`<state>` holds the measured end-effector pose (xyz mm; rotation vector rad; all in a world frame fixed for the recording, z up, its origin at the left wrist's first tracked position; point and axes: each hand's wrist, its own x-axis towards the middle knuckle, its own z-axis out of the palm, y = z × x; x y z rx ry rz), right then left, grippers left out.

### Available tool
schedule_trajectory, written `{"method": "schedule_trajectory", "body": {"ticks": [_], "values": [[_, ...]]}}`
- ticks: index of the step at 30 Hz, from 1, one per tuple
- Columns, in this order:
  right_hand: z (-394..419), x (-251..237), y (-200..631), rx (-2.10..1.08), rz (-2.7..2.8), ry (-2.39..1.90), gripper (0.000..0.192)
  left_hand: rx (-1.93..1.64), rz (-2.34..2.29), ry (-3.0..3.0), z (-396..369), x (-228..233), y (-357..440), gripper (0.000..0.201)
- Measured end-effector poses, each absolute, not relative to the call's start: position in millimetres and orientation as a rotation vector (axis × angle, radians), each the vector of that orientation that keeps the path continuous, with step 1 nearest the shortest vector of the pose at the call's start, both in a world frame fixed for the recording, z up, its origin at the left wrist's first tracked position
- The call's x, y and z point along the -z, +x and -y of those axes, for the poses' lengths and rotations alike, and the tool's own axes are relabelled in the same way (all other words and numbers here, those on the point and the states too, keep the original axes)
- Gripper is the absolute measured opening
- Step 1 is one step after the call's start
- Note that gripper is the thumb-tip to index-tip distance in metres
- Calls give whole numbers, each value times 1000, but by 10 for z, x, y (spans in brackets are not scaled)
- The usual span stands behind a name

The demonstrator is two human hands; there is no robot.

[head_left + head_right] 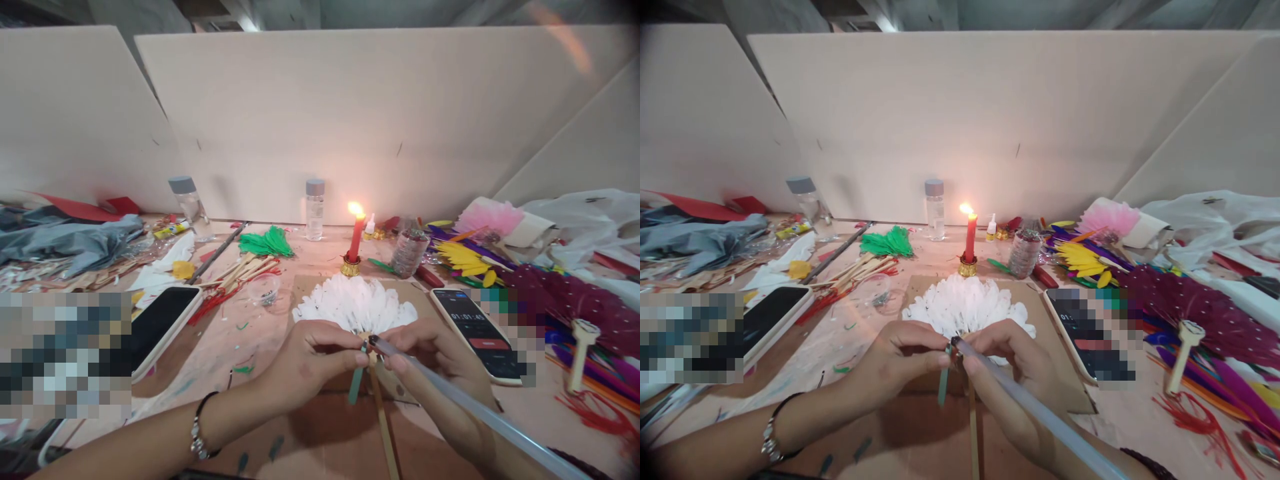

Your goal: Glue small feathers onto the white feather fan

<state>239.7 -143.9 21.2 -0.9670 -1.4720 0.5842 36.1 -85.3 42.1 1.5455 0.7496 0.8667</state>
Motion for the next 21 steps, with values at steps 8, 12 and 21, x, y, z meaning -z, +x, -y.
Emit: {"method": "schedule_trajectory", "body": {"ticks": [8,12,21], "values": [[1432,-227,2390,-659,1468,-928,10,-870,-785,1575,852,-394,347,24],[1439,-219,2384,-648,1466,-925,9,-874,-748,1560,861,-414,360,21],[1434,-244,2379,-554,1502,-907,8,-863,-732,1577,862,-456,366,16]]}}
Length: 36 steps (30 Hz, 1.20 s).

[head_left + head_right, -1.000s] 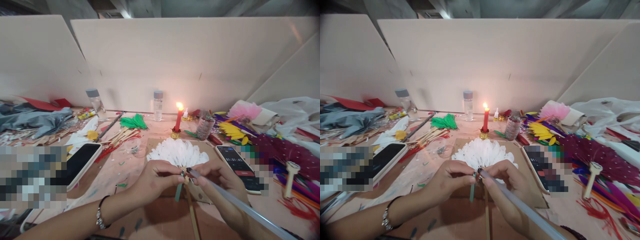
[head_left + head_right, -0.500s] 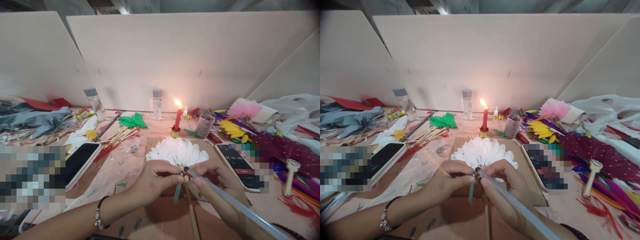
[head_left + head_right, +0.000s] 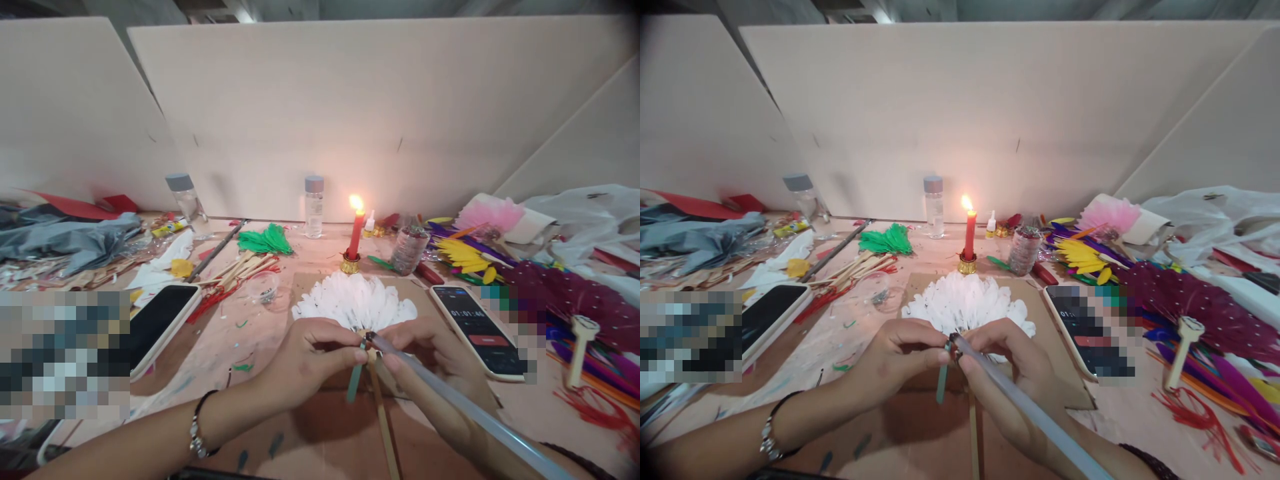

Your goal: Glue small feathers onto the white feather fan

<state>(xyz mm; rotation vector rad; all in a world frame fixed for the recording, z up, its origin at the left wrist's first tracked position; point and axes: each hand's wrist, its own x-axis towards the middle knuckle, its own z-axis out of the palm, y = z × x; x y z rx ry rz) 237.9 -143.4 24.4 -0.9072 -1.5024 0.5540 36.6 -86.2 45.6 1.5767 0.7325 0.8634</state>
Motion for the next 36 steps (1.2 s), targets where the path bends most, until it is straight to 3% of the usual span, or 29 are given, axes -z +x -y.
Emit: {"method": "schedule_trajectory", "body": {"ticks": [8,36], "values": [[1436,-286,2358,-525,1528,-897,13,-850,-764,1642,850,-447,340,22],[1425,-280,2359,-514,1511,-925,12,-893,-792,1628,841,-444,348,12]]}}
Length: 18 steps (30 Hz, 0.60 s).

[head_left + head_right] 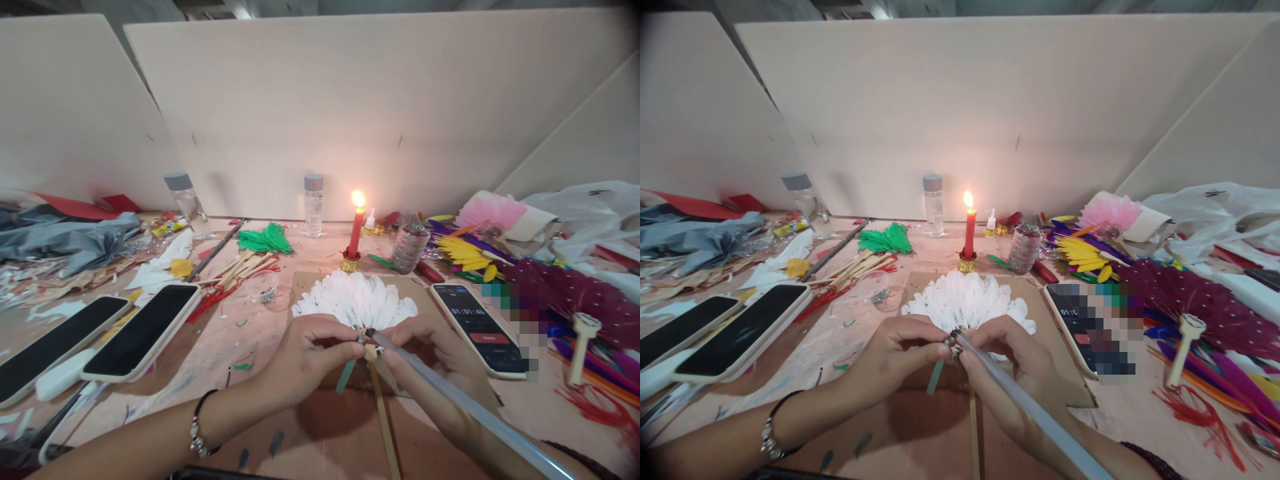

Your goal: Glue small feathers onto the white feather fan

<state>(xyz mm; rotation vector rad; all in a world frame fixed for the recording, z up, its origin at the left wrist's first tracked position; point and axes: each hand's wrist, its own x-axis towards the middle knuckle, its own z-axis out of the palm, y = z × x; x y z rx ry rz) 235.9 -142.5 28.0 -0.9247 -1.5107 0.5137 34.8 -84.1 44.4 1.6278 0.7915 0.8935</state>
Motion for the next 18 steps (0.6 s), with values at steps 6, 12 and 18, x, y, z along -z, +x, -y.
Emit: {"method": "schedule_trajectory", "body": {"ticks": [6,12,18], "values": [[1408,-267,2365,-550,1523,-901,12,-890,-780,1645,842,-446,347,14],[1410,-215,2391,-558,1545,-883,14,-935,-803,1693,819,-424,323,15],[1426,-151,2432,-601,1580,-893,13,-941,-850,1753,784,-369,315,19]]}}
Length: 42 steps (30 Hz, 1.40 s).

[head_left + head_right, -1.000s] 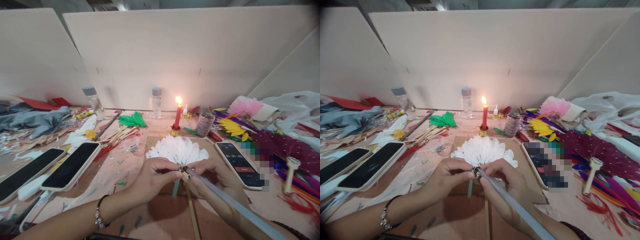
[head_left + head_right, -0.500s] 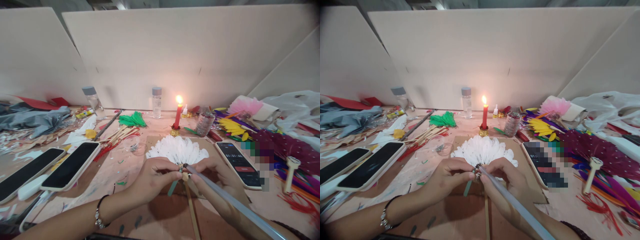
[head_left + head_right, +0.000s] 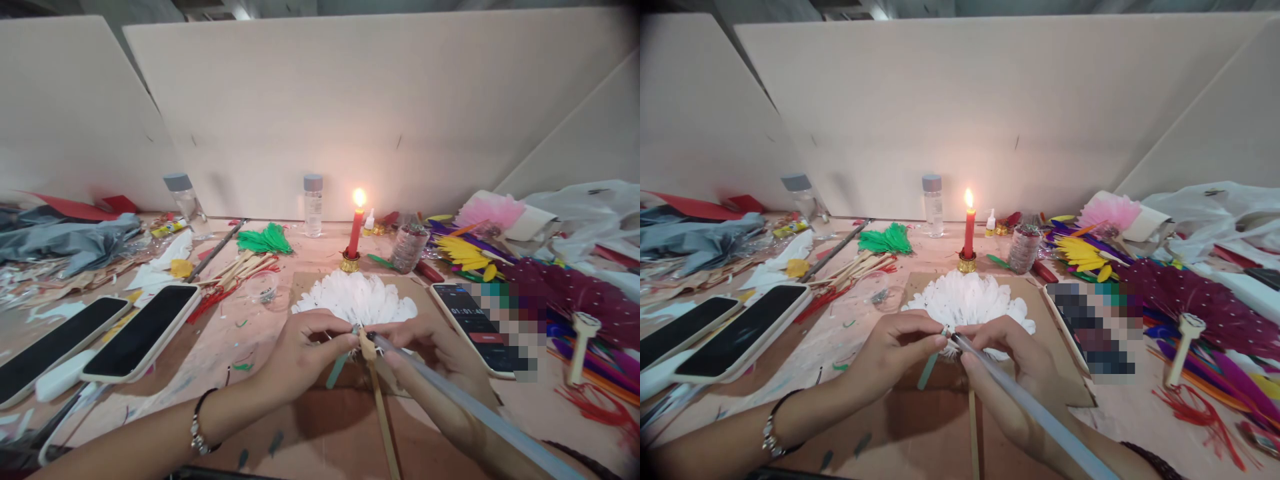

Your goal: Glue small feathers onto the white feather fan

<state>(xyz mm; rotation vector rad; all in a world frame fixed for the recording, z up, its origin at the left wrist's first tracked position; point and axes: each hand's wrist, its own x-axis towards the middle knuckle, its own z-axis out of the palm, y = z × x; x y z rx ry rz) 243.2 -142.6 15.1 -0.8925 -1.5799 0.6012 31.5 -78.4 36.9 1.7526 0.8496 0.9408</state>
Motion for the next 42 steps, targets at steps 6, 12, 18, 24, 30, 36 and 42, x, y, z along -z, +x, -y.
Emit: {"method": "schedule_trajectory", "body": {"ticks": [6,12,18,24,30,36,42], "values": [[1396,-116,2450,-546,1602,-877,12,-1148,-1026,1710,685,-259,323,16],[1405,-21,2399,-837,1802,-830,6,-1294,-1145,1677,435,-196,263,21],[1425,41,2348,-1042,1931,-955,14,-1275,-1172,1889,266,-216,191,12],[1384,134,2313,-1043,1894,-1077,17,-1293,-1079,2142,82,-376,136,11],[1381,139,2294,-1024,1886,-1104,12,-620,-681,2702,-86,-720,211,15],[1397,168,2317,-970,1920,-1108,12,-285,-443,3039,-155,-710,446,29],[1418,186,2333,-937,1946,-1138,9,-185,-496,3127,-141,-593,497,25]]}}
